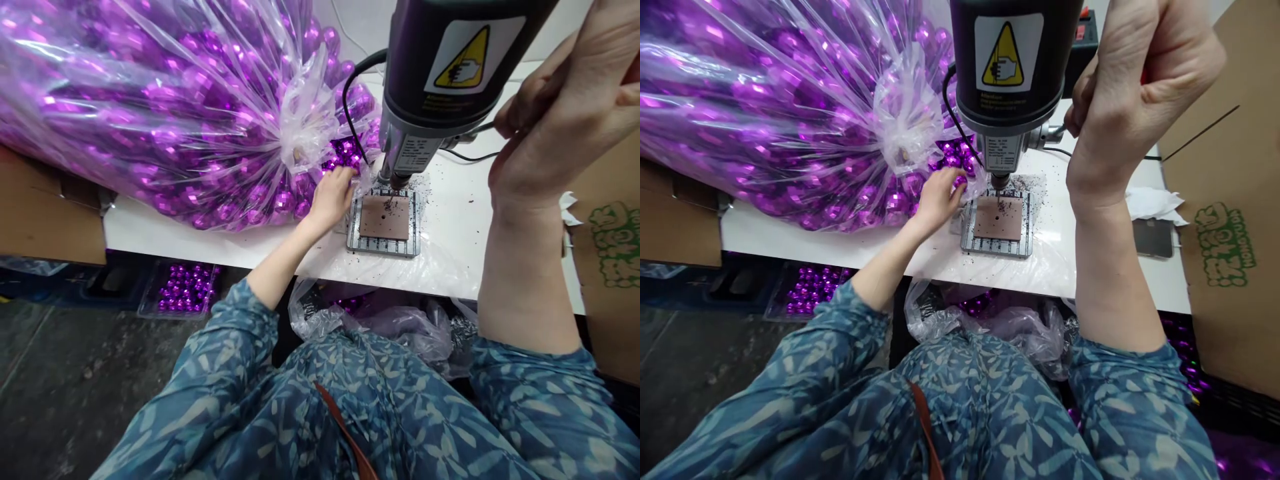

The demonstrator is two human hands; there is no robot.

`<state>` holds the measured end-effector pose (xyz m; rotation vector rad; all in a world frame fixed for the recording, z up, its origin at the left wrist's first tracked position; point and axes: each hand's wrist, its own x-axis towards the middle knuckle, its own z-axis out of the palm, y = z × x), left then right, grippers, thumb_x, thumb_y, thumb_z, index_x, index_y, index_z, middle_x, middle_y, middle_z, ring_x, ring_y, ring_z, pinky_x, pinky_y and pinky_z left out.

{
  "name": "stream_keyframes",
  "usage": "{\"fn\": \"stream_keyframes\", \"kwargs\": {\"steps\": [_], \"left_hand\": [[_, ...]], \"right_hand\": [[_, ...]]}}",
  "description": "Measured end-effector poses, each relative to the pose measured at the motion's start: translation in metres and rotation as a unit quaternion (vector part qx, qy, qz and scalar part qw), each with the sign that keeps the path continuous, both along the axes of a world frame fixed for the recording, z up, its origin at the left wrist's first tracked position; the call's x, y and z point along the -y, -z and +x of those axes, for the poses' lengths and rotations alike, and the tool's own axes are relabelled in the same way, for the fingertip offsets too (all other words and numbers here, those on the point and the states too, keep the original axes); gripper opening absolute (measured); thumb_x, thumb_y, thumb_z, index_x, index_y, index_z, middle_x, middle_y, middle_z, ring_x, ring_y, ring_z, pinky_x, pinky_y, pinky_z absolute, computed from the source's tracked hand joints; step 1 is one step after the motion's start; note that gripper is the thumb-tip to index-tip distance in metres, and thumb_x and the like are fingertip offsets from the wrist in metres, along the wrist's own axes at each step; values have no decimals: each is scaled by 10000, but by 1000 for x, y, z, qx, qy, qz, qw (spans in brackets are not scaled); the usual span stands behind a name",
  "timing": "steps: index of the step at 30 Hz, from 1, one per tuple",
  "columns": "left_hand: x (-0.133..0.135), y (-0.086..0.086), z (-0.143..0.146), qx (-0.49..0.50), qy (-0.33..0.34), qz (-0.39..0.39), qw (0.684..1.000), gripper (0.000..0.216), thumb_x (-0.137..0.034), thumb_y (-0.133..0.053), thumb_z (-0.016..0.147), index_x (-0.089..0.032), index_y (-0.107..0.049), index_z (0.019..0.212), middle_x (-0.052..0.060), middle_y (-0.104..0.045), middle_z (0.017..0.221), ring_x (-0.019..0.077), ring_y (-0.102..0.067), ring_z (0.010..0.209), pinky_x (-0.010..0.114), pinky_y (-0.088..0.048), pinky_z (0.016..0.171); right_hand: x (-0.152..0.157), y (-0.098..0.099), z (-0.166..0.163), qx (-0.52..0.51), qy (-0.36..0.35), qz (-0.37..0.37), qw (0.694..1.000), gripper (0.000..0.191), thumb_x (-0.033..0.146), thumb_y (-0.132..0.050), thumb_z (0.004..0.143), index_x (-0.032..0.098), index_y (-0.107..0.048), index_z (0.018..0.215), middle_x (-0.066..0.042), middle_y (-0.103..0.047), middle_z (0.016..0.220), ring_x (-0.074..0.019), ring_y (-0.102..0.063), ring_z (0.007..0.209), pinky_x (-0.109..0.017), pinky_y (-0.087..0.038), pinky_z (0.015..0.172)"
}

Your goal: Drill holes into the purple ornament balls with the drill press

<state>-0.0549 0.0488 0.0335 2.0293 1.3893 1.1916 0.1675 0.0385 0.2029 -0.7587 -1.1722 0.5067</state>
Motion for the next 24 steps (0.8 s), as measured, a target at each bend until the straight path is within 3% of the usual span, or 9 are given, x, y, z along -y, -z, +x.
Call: {"fn": "stream_keyframes", "kwargs": {"steps": [3, 5, 8, 10, 12, 15, 18, 21, 24], "left_hand": [[-63, 16, -4, -76, -80, -72, 991, 267, -67, -843, 728, -191, -745, 943, 175, -752, 1128, 469, -584, 1357, 691, -419, 1215], [-74, 23, -5, -86, -82, -101, 988, 295, -83, -893, 684, -179, -748, 921, 179, -755, 1123, 501, -577, 1374, 724, -403, 1220], [-60, 22, -11, 33, -36, -75, 996, 387, -378, -896, 829, -230, -754, 1156, 139, -769, 1209, 404, -666, 1303, 625, -492, 1183], [-42, 19, -17, 142, 3, -88, 986, 491, -615, -747, 952, -287, -700, 1314, 110, -783, 1228, 334, -730, 1227, 555, -570, 1104], [-24, 16, -21, 215, 43, -132, 967, 562, -735, -602, 1005, -299, -673, 1353, 106, -804, 1171, 308, -776, 1155, 534, -620, 1024], [-5, 15, -24, 282, 108, -221, 927, 601, -758, -539, 1025, -254, -687, 1316, 132, -823, 1115, 314, -803, 1116, 565, -651, 991], [8, 14, -20, 356, 160, -315, 865, 613, -763, -535, 1025, -238, -692, 1299, 142, -819, 1187, 315, -791, 1187, 560, -658, 1028], [19, 15, -7, 418, 120, -345, 832, 530, -696, -686, 987, -251, -677, 1274, 107, -812, 1217, 280, -788, 1200, 494, -664, 1042], [25, 23, 9, 435, 50, -307, 845, 508, -578, -860, 905, -264, -649, 1244, 51, -824, 1163, 230, -804, 1096, 442, -660, 1029]], "right_hand": [[4, -2, -2, 9, 18, 7, 1000, 898, 892, -553, 591, 89, -186, 753, 34, -201, 526, 31, -327, 444, -191, -171, 516], [7, -3, -2, 11, 23, 12, 1000, 880, 877, -556, 609, 88, -193, 751, 35, -206, 519, 28, -329, 443, -188, -156, 523], [9, -3, -2, 14, 23, 12, 1000, 865, 866, -560, 625, 90, -200, 751, 36, -223, 520, 25, -337, 444, -185, -152, 527], [8, -2, -2, 14, 20, 12, 1000, 871, 873, -560, 620, 93, -197, 757, 37, -219, 521, 23, -338, 445, -183, -144, 526], [6, -1, -1, 12, 14, 12, 1000, 876, 882, -565, 607, 102, -199, 765, 38, -218, 528, 17, -342, 448, -188, -145, 522], [3, 0, -1, 8, 9, 16, 1000, 865, 883, -572, 614, 115, -212, 781, 40, -223, 541, 11, -346, 453, -202, -169, 523], [4, 0, 1, 8, 14, 14, 1000, 868, 891, -568, 607, 120, -217, 794, 40, -204, 545, 8, -350, 457, -205, -176, 524], [8, -1, 3, 35, 16, -9, 999, 858, 892, -551, 613, 120, -229, 805, 40, -209, 556, 8, -382, 477, -195, -211, 541], [11, -2, 4, 52, 21, -23, 998, 863, 907, -525, 603, 121, -234, 807, 46, -237, 555, 17, -384, 482, -182, -205, 550]]}}
